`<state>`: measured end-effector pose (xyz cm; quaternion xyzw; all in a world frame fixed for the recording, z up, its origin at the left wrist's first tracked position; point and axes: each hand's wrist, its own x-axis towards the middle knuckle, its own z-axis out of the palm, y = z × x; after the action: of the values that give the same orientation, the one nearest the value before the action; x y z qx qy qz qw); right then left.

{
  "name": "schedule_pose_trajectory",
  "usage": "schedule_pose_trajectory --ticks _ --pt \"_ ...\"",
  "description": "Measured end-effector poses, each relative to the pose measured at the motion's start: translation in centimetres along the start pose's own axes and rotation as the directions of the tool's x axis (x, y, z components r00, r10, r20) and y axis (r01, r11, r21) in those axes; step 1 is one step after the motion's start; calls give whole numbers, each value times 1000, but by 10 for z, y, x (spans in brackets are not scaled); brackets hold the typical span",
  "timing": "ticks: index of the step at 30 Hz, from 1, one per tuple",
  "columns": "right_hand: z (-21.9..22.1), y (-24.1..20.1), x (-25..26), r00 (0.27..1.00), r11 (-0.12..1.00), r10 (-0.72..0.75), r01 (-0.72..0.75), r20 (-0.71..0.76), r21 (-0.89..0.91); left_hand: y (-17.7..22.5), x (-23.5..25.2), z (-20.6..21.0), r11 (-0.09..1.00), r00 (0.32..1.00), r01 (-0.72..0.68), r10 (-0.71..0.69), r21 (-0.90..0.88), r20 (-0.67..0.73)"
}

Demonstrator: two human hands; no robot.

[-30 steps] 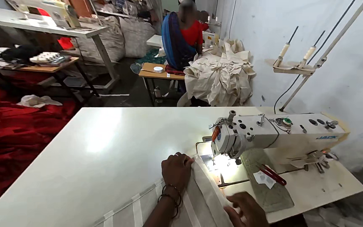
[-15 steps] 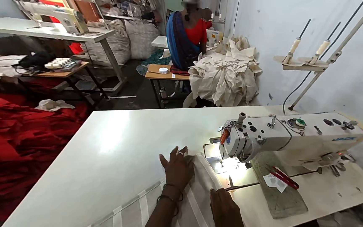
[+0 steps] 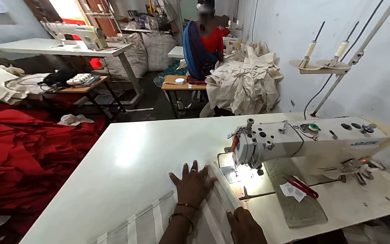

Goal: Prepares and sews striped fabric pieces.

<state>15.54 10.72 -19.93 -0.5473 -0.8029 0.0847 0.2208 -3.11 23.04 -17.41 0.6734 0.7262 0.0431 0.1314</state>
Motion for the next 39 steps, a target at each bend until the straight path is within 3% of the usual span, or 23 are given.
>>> schedule_pose_trajectory --ticks 3,4,6,8,9,12,16,19,26,34,36,39 --pt "-33 7 -12 960 979 32 -86 279 183 9 -29 24 999 997 -33 34 23 -68" --pt "-43 15 -16 952 963 25 -105 305 249 13 -43 34 996 990 -86 88 27 -113" --pt "-46 33 -21 999 964 24 -31 29 263 26 -68 58 966 928 -257 255 31 -272" --pt "-34 54 -10 974 992 -27 55 -225 118 45 -81 77 910 847 -412 400 43 -351" --pt "-23 64 -3 958 996 -70 81 -279 31 55 -82 82 889 823 -455 444 59 -354" --pt "4 87 11 937 988 -127 91 -326 -124 65 -67 85 861 792 -502 495 80 -357" --pt "9 91 16 957 976 -121 66 -263 -208 62 -76 84 805 742 -592 561 34 -368" --pt "7 90 24 969 956 -135 72 -205 -286 62 -84 86 807 765 -587 528 -62 -369" --pt "8 88 66 976 959 -120 67 -182 -276 52 -38 81 797 729 -603 539 -23 -422" --pt "0 87 73 989 980 -25 -4 -144 -200 48 -29 79 802 743 -597 543 -19 -391" --pt "-23 101 55 967 982 41 -86 -253 -170 48 -30 76 810 761 -586 536 -33 -365" --pt "-69 161 11 831 935 163 -303 -532 -186 48 -26 75 822 778 -568 519 -44 -353"
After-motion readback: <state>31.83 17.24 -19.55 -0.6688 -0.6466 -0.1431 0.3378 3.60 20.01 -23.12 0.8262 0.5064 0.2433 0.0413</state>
